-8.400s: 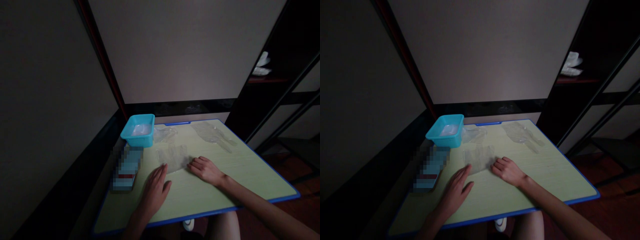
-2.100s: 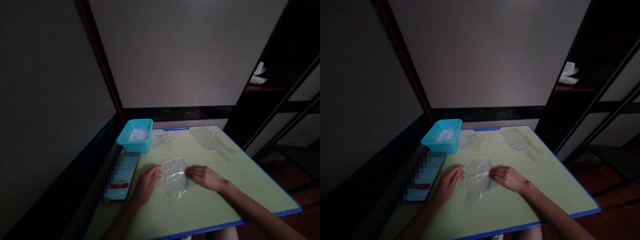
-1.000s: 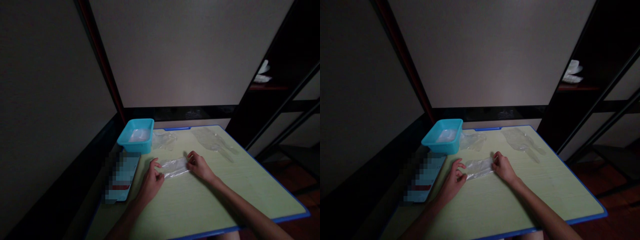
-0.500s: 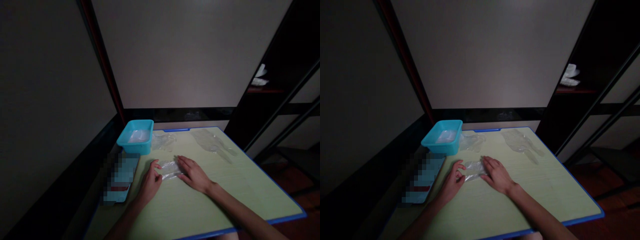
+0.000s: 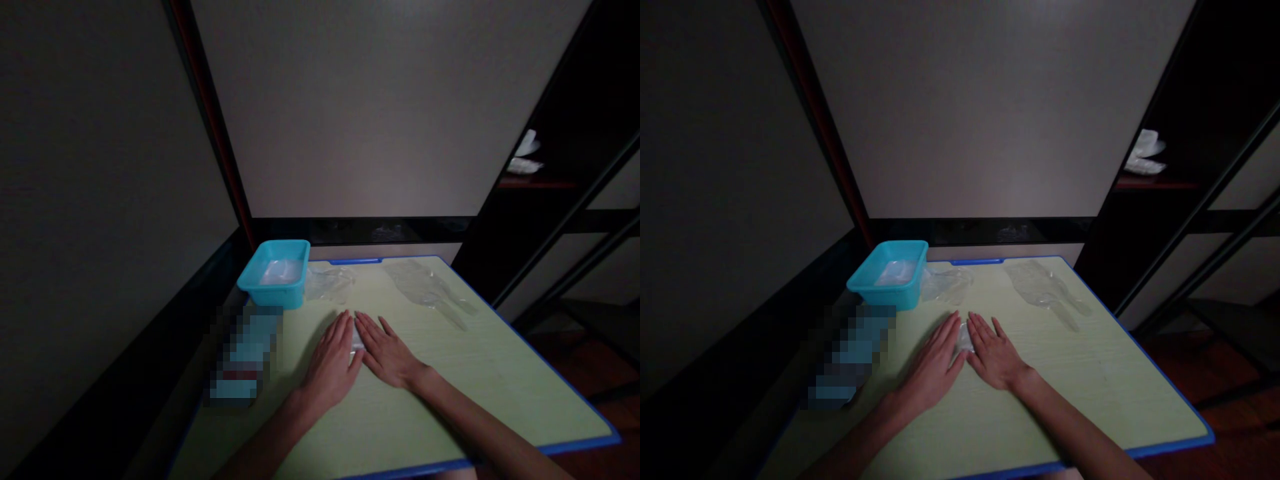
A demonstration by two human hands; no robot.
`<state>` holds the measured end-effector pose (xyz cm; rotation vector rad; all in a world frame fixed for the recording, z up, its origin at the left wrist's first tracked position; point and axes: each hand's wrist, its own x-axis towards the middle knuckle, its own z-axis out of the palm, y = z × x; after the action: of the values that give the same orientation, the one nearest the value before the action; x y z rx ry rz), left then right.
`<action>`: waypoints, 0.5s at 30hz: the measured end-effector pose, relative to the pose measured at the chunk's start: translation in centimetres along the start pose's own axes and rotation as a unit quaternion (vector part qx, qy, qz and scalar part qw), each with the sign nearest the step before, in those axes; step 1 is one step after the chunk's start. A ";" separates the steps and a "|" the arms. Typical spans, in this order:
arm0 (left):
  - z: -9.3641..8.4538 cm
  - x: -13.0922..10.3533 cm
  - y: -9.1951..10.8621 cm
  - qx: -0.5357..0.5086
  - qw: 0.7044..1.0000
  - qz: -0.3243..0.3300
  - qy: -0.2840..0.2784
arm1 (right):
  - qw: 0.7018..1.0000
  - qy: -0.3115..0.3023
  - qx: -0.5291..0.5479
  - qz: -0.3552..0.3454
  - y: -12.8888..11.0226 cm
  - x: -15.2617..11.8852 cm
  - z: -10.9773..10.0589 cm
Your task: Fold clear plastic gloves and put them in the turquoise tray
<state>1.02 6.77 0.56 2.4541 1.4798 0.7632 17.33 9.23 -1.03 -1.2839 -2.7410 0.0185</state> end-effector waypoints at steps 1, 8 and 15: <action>0.5 0.6 0.7 0.032 0.999 0.006 -0.023 | 1.000 -0.008 -0.004 0.002 0.0 0.1 0.0; 3.2 2.1 1.4 0.115 0.991 -0.026 -0.070 | 1.000 -0.022 -0.010 0.005 0.0 0.2 0.1; 2.0 0.4 -1.5 0.184 0.981 -0.016 -0.057 | 1.000 -0.001 -0.015 0.001 0.2 0.0 0.4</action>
<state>1.04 8.06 -1.60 2.6692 1.7432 0.3583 17.48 9.36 -1.49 -1.2950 -2.7515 -0.0210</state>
